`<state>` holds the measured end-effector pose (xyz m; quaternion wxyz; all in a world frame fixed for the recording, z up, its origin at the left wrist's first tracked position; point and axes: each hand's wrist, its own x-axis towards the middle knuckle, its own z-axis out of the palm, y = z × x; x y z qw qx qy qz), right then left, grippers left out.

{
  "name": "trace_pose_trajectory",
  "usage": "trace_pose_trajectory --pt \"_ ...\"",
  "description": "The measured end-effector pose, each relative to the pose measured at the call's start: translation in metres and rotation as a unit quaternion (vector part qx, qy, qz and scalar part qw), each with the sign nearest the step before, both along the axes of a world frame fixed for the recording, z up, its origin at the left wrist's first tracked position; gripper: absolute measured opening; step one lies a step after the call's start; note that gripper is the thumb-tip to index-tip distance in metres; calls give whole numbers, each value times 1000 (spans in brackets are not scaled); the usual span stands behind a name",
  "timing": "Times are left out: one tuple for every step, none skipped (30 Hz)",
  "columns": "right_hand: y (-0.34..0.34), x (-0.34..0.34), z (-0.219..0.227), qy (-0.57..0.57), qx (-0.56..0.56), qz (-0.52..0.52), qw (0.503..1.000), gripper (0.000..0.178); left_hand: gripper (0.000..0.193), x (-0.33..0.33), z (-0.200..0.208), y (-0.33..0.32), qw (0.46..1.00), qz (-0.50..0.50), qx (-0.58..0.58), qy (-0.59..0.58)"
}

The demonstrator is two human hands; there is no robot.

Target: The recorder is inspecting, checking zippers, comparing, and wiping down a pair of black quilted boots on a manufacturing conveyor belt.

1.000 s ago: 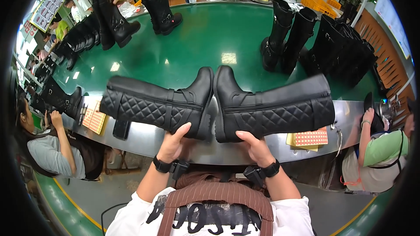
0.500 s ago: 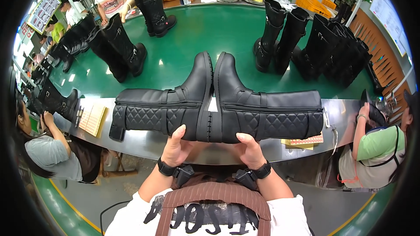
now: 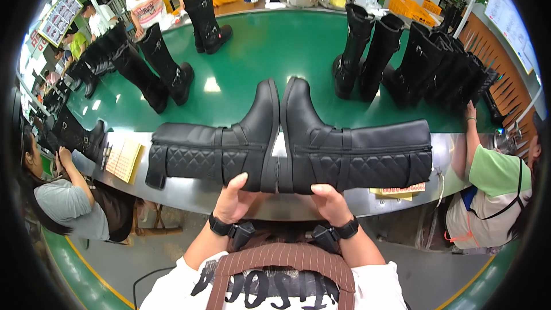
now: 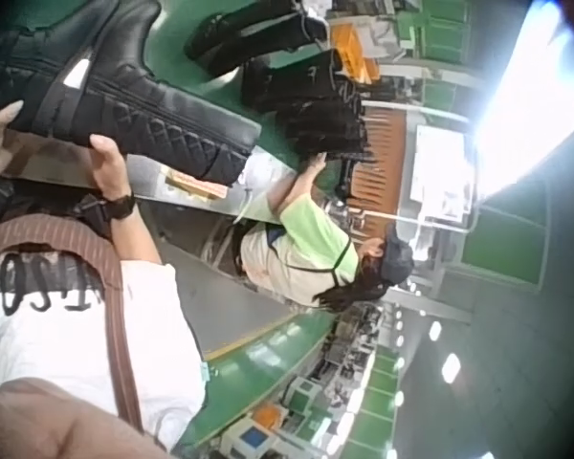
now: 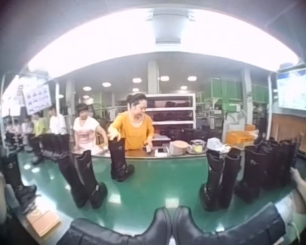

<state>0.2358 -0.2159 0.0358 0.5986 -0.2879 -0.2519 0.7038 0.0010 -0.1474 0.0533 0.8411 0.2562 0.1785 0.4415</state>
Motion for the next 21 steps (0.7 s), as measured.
trace_pose_trajectory --pt "-1 6 -9 -5 4 0 1000 40 42 0 0 1 1000 6 9 8" --pt "-1 14 -22 17 32 6 999 35 42 -3 2 3 1000 -6 -17 4" --pt "1 16 -24 37 7 -5 999 32 42 -3 -3 4 1000 -7 -8 3" --pt "3 17 -21 -45 43 -45 997 30 42 -2 -13 9 997 29 38 55" --pt "6 9 0 -126 76 -86 985 29 42 1 -14 13 989 65 82 107" --pt "11 1 10 -125 82 -89 985 29 44 7 -10 15 980 87 133 116" --pt "15 -6 19 -280 106 -115 947 31 44 11 -10 16 980 84 139 116" --pt "19 -10 29 -427 125 -140 884 33 43 14 -12 16 957 99 154 227" --pt "25 -11 41 -551 78 -42 829 56 42 17 -13 16 921 117 166 334" --pt "31 -13 34 -564 171 -114 800 70 41 25 -6 13 910 135 185 346" --pt "38 -16 26 -568 260 -184 759 84 41 23 -36 21 909 132 191 346" --pt "36 -27 50 -581 287 -151 747 92 44 2 -86 31 712 157 411 547" --pt "36 -24 64 -605 290 -134 729 100 48 12 -67 39 436 138 588 667" --pt "43 -24 58 -429 238 -156 857 93 45 20 -48 27 399 193 609 658" --pt "50 -21 57 -427 239 -157 858 93 45 19 -51 27 397 192 610 659" --pt "58 -16 57 -369 184 -136 901 85 44 16 -60 27 448 197 616 617" --pt "67 -12 56 -307 128 -112 936 77 44 14 -70 29 498 202 618 574" --pt "75 -13 54 -265 163 -59 949 67 45 8 -89 38 584 114 558 579" --pt "81 -18 52 -263 168 -51 949 67 45 2 -115 46 581 120 554 584" --pt "86 -24 50 -187 138 -33 972 61 46 -5 -144 54 625 111 506 585" --pt "91 -27 49 -112 102 -18 988 56 49 -9 -158 59 668 99 457 579"
